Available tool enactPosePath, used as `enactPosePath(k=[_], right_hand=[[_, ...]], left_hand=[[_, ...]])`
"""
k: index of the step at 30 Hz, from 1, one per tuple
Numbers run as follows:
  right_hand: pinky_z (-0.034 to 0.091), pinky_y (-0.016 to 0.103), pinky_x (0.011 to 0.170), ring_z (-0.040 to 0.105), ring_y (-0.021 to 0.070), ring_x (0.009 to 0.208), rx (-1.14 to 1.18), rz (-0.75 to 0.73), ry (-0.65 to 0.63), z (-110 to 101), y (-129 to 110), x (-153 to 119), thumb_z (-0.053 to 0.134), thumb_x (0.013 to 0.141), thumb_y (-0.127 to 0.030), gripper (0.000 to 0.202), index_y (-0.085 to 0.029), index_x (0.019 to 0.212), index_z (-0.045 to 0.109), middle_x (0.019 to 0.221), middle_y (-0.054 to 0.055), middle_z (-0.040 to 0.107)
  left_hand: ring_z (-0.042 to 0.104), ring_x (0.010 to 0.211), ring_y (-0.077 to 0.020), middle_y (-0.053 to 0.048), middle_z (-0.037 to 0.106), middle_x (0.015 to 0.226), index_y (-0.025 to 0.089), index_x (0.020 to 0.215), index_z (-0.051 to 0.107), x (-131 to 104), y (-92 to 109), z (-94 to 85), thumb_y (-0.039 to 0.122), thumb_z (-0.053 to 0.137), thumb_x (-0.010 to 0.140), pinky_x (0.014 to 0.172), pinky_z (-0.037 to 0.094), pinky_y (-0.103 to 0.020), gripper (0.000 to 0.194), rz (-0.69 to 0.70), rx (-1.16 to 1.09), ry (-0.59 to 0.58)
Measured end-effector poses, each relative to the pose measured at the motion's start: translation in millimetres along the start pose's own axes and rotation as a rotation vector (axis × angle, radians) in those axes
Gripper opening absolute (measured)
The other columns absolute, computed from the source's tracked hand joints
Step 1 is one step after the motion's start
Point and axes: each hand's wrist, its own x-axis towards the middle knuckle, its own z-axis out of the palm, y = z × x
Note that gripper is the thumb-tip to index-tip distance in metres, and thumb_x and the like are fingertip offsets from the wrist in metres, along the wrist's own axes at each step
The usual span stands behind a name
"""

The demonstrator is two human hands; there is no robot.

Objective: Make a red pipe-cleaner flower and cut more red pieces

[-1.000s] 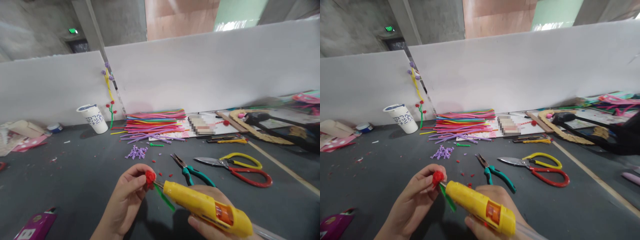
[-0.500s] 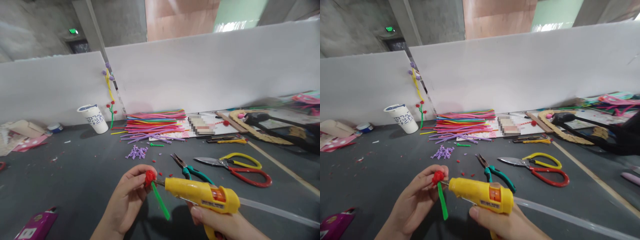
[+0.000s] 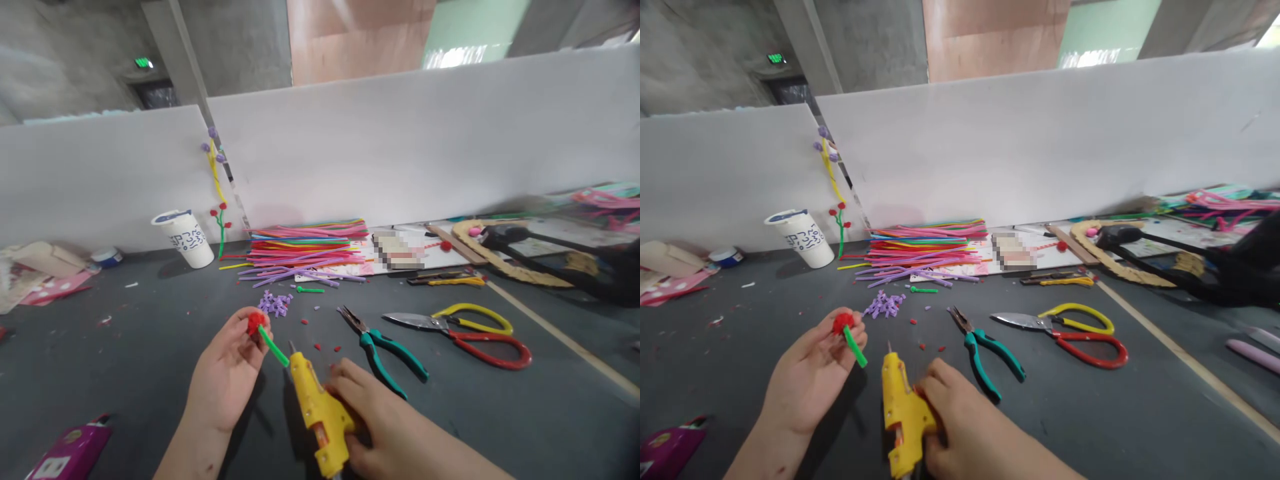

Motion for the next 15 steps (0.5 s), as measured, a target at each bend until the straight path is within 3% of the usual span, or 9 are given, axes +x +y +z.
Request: enactPosePath(k=[6, 9, 12, 15], right_hand=[[0.043, 0.03, 0.088, 0.051, 0.0215, 0.096, -0.212, -0.123, -0.023, 21, 6, 11, 0.059, 0.074, -0.013, 0.031, -0.014, 0.105, 0.057, 0.102, 0.009, 0.056], [0.042, 0.029, 0.089, 0.052, 0.0197, 0.098, -0.199, -0.169, 0.09, 10, 18, 14, 0.061, 0.078, -0.023, 0.033, -0.016, 0.109, 0.057, 0.107, 0.008, 0.057], [0.042, 0.031, 0.083, 0.053, 0.019, 0.091, -0.321, -0.092, 0.272, -8, 36, 16, 0.051, 0.084, -0.016, 0.017, -0.016, 0.098, 0.062, 0.096, 0.007, 0.061], [0.041, 0.03, 0.074, 0.054, 0.0179, 0.08, -0.475, -0.076, 0.235, -11, 48, 18, 0.051, 0.083, -0.012, 0.014, -0.017, 0.084, 0.064, 0.081, 0.005, 0.061]], left_hand=[[0.057, 0.071, -0.0121, -0.004, 0.063, 0.078, 0.013, 0.076, 0.069, -11, -12, 5.3, 0.015, 0.065, 0.067, 0.065, 0.049, -0.019, 0.01, -0.061, 0.109, -0.189], [0.056, 0.07, -0.011, -0.004, 0.064, 0.078, 0.013, 0.076, 0.069, -12, -13, 6.7, 0.015, 0.065, 0.067, 0.065, 0.048, -0.018, 0.01, -0.078, 0.125, -0.205], [0.056, 0.068, -0.0101, -0.003, 0.064, 0.077, 0.013, 0.075, 0.068, -12, -13, 9.5, 0.014, 0.066, 0.067, 0.063, 0.047, -0.017, 0.009, -0.107, 0.135, -0.214], [0.056, 0.068, -0.0103, -0.004, 0.065, 0.076, 0.013, 0.073, 0.068, -13, -14, 13.2, 0.012, 0.065, 0.067, 0.063, 0.047, -0.017, 0.007, -0.135, 0.154, -0.242]])
